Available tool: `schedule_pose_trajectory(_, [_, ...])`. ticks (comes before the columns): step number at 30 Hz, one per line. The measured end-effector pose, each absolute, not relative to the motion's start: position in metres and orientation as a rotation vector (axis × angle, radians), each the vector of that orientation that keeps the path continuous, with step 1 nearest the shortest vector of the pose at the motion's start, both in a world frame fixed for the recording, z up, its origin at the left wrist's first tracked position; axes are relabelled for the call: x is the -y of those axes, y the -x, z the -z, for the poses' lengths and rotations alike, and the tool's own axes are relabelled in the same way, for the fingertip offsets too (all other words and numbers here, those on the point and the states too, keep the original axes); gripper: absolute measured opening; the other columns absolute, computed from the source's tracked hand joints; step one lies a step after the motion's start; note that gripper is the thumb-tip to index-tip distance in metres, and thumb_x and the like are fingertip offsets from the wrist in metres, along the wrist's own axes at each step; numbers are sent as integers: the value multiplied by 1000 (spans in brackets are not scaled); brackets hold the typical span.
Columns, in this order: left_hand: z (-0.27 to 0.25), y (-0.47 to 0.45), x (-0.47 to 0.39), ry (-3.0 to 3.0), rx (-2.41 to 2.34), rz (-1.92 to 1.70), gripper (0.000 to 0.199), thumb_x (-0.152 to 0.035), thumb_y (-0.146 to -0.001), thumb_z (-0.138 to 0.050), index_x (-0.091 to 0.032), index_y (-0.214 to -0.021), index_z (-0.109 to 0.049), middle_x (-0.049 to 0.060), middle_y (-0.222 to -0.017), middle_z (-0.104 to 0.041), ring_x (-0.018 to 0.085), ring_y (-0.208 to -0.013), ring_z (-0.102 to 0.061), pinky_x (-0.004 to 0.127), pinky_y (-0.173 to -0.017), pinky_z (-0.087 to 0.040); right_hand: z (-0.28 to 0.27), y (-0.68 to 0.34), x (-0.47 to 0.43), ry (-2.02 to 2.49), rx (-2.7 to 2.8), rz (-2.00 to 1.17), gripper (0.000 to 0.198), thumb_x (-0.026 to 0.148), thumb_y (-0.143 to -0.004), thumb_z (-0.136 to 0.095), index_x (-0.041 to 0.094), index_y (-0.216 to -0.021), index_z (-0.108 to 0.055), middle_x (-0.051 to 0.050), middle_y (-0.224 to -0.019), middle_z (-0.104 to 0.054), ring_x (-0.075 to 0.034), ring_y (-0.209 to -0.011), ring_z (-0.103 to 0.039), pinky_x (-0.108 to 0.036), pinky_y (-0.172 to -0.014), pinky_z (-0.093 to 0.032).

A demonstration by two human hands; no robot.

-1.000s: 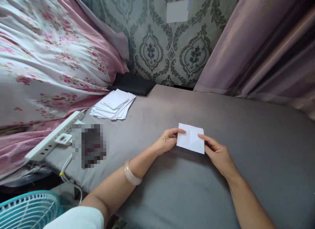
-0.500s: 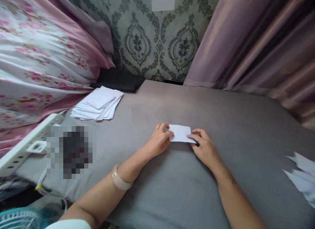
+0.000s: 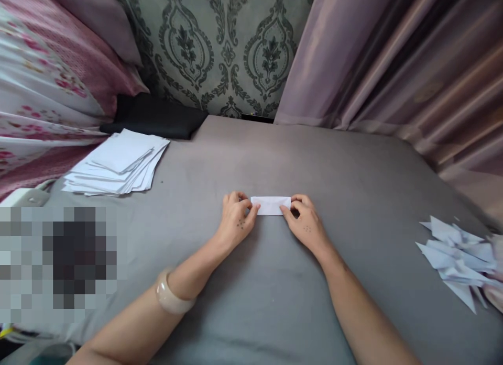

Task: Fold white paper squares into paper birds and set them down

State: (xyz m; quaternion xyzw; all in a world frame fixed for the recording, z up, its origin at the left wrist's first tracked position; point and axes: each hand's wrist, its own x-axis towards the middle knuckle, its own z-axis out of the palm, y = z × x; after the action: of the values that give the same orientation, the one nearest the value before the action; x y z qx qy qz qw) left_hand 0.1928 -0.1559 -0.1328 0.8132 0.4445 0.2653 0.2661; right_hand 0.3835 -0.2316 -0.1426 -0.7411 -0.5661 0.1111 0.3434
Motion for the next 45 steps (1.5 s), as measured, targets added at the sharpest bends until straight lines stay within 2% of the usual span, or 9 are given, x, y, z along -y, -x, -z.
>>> schedule_pose_trajectory(9, [137, -193, 155, -2172, -1252, -731, 19, -27, -83, -63, -16, -68, -63, 10, -100, -55, 25, -97, -47, 45, -91, -42, 142, -376, 231, 2016, 1346, -207, 29, 45, -80, -62, 21, -65, -55, -8, -99, -56, -20, -85, -59, -38, -84, -47])
schedule_pose_trajectory(13, [139, -193, 155, -2189, -1263, -737, 19, -26, -82, -63, -16, -66, -61, 11, -101, -55, 26, -98, -47, 45, -90, -43, 144, -377, 230, 2016, 1377, -184, 27, 43, -83, -58, 21, -67, -55, -9, -98, -56, -21, -85, -59, -39, -84, -47])
schedule_pose_trajectory(17, [141, -193, 155, -2210, -1264, -741, 18, -24, -83, -62, -16, -67, -61, 12, -102, -54, 26, -99, -47, 45, -90, -43, 145, -378, 230, 2015, 1398, -172, 26, 39, -86, -52, 21, -69, -56, -11, -100, -56, -23, -89, -59, -41, -85, -47])
schedule_pose_trajectory(45, [147, -188, 155, -2310, -1227, -709, 18, -27, -88, -57, -15, -74, -60, 12, -107, -52, 25, -97, -45, 43, -88, -44, 143, -377, 231, 2097, 1350, -222, 24, 37, -85, -59, 20, -69, -56, -11, -105, -57, -23, -89, -60, -41, -86, -47])
